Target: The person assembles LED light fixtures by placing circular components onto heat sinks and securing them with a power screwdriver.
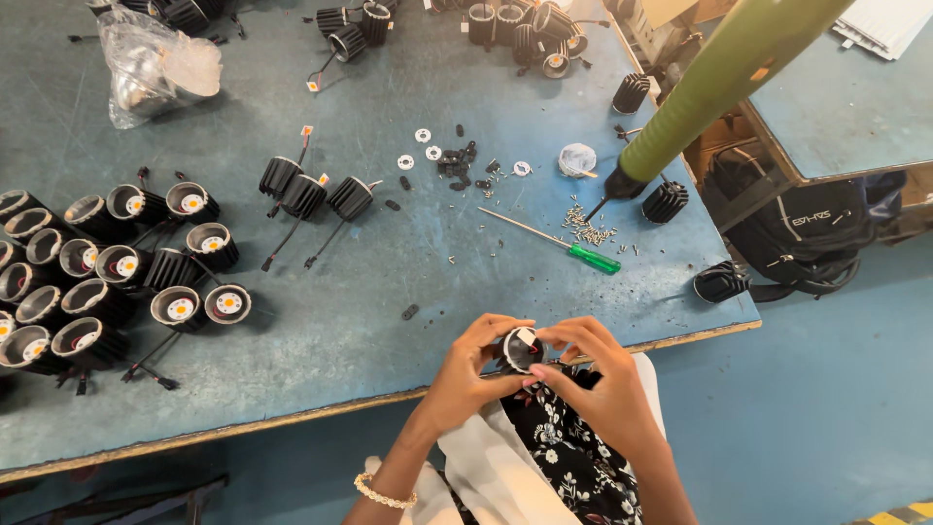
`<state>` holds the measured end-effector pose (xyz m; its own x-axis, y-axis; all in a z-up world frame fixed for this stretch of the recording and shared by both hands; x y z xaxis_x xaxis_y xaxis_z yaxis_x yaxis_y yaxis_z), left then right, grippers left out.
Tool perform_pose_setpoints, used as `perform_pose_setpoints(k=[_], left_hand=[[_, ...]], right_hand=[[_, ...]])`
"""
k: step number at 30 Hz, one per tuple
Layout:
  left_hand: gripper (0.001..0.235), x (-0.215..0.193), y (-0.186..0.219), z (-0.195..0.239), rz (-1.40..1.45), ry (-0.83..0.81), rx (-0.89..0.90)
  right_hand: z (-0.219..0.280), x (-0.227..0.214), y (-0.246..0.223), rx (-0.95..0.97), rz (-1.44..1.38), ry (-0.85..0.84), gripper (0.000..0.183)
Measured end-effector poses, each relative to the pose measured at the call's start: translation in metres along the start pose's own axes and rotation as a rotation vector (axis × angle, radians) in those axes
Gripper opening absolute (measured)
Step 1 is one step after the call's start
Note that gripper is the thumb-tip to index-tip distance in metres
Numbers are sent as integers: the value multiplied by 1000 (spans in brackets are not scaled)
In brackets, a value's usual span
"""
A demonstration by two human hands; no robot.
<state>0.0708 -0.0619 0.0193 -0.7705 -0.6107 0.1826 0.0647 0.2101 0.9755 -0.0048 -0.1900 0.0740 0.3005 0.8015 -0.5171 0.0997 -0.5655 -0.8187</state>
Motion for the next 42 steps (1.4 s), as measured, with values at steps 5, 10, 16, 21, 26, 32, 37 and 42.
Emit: perform_pose_setpoints(k=[5, 10, 16, 21, 26, 32, 37, 42], left_hand=[[68, 4, 4, 6, -140, 9, -32], [64, 11, -4, 8, -49, -80, -37], [64, 7, -19, 7, -37, -120, -113], [58, -10, -3, -12, -209, -171, 138], [61, -34, -29, -35, -36, -194, 38], [41, -41, -40, -30, -5, -51, 96], [19, -49, -38, -20, -397, 388, 6], [12, -47, -20, -18, -344, 516, 71]], right_hand=[[-9, -1, -5, 102, 38, 35, 22], [-13, 0, -3, 62, -102, -25, 15], [-10, 11, 28, 179, -329, -107, 17], [-19, 21, 59, 227, -436, -119, 19], [-49, 35, 85, 213, -427, -116, 19], [-53, 47, 103, 260, -437, -90, 18], [-50, 50, 95, 229, -429, -97, 19], [-46, 42, 79, 244, -253, -35, 18]])
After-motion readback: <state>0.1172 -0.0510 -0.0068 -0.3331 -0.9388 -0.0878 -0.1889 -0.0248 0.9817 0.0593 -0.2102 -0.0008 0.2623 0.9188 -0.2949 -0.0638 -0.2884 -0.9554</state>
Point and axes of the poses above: each hand's wrist, its own z-axis away from the middle knuckle, its own x-axis out of the palm, y = z × x, the point moved 10 cm from there along -z, towards the middle knuckle, and after that the axes turned 3 degrees about -y, right-handed, at the moved point
